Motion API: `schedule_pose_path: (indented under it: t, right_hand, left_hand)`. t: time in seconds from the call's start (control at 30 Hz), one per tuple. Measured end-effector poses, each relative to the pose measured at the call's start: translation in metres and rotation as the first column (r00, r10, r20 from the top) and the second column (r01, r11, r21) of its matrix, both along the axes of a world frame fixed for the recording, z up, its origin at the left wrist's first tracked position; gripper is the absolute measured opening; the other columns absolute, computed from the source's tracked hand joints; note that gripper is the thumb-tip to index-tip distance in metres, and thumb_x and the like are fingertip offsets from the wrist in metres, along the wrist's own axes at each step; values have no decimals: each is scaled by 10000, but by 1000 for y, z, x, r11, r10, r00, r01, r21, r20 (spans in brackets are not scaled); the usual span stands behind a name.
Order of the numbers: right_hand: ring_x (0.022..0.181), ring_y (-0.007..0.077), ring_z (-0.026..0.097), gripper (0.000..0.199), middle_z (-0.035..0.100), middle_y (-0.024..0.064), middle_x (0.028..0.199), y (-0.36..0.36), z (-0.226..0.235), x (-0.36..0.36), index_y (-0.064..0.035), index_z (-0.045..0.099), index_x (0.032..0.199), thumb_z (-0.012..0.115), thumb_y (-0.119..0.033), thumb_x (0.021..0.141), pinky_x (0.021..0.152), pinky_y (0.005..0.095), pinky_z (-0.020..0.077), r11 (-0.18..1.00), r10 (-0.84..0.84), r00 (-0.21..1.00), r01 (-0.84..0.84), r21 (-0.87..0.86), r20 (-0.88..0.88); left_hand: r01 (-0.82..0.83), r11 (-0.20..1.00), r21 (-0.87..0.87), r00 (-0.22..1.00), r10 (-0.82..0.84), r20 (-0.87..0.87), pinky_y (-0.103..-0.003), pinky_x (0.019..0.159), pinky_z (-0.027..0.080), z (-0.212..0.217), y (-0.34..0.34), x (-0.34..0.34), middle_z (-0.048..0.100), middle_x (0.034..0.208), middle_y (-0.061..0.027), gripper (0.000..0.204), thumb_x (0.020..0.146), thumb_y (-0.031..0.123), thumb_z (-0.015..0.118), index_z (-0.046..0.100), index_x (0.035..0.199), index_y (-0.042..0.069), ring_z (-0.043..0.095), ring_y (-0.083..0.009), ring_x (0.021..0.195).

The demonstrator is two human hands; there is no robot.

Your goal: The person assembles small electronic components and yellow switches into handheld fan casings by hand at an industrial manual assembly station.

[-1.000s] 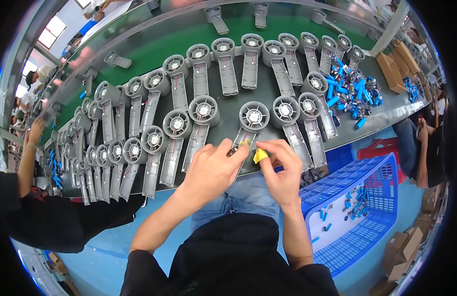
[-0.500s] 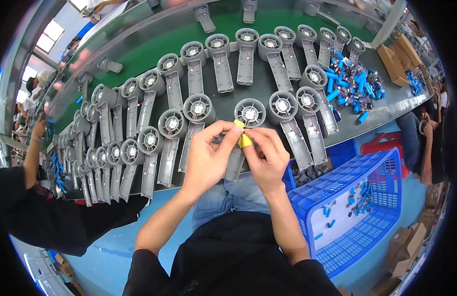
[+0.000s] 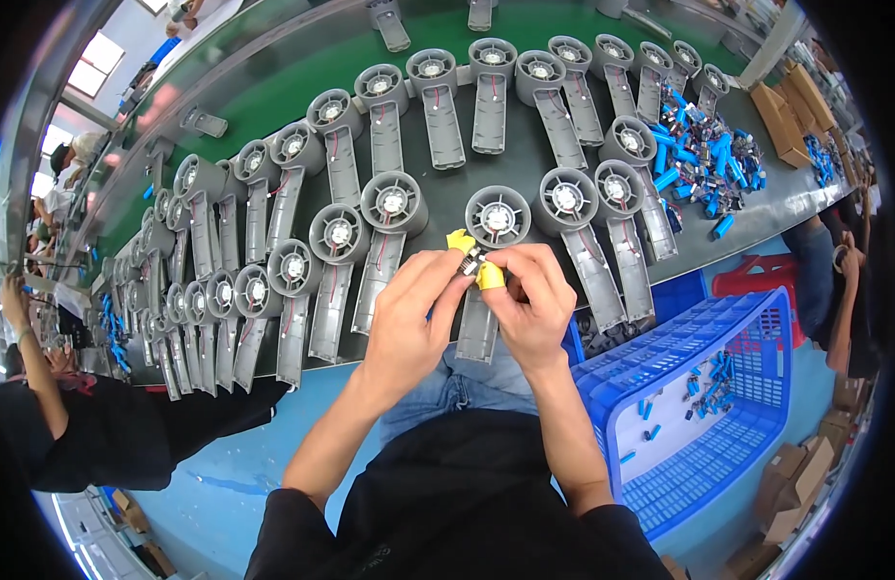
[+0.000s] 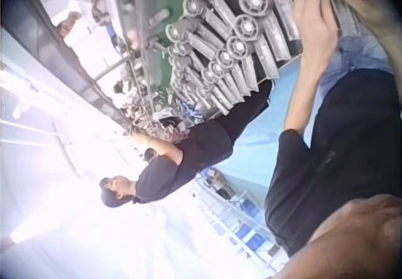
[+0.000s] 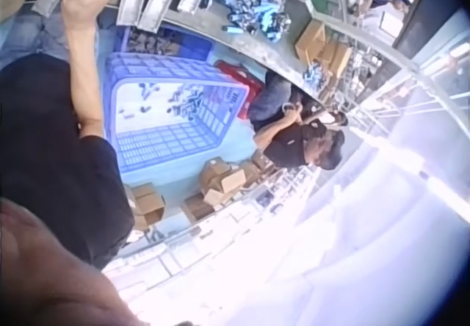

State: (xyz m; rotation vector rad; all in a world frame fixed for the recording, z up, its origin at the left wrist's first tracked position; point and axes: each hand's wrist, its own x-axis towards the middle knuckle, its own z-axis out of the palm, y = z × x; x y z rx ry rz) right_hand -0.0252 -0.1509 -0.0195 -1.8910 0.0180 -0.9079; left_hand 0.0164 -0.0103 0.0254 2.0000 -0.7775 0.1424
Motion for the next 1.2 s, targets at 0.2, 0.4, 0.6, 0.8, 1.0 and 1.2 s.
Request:
schedule_pose_path:
  t: [0.2,0.4,0.6,0.8,1.0,1.2]
  right_hand:
    - [513,99,517,246,638,45,873,-2,1,2,-35,689,920,738,-8,680,471,256,418,997,-15,1000,16,-79,15]
    - [509,114,529,268,642,42,872,-3,5,0,-40,691,907,760,-8,650,460,263,425,1000,-1,1000,0,-28,-29]
    - [534,136,552,255,638,57,867,-9,3,1,-31,670,880,768,-11,645,475,272,442,990,59,998,-61,-130,-22]
    - [566,99,506,255,618,57,846,-9,2,3,2,657,885,734,72,652,489,233,417,984,86,996,-81,-158,26]
    - [601,134,542,253,629,61,835,-10,-1,5,-5,662,867,748,61,639,504,250,446,968,75,995,-57,-243,67]
    - [631,185,577,257,645,71,837,-12,1,6,-10,662,851,772,33,623,555,281,477,946,104,990,-68,-317,97]
  left_hand:
    - [56,998,30,996,-57,62,-398,722,493,1,2,3,612,946,-167,251,837,-30,663,603,1079,-65,595,-338,838]
    - [104,986,128,981,-123,151,-413,707,479,5,7,8,583,929,-155,260,831,-32,660,593,1081,-52,570,-332,823]
    - [206,951,232,959,-243,148,-413,728,479,12,12,14,569,949,-156,331,773,-86,633,570,1098,-73,551,-330,850]
    - [268,926,267,943,-309,125,-413,756,477,14,15,19,554,953,-156,414,705,-118,614,561,1113,-80,538,-330,863]
    - [303,913,272,930,-345,123,-397,722,469,13,16,25,563,932,-143,355,722,-118,619,585,1072,-71,542,-316,822]
    - [355,877,324,907,-407,106,-406,741,465,14,20,30,532,925,-144,398,679,-121,602,574,1074,-78,522,-323,831]
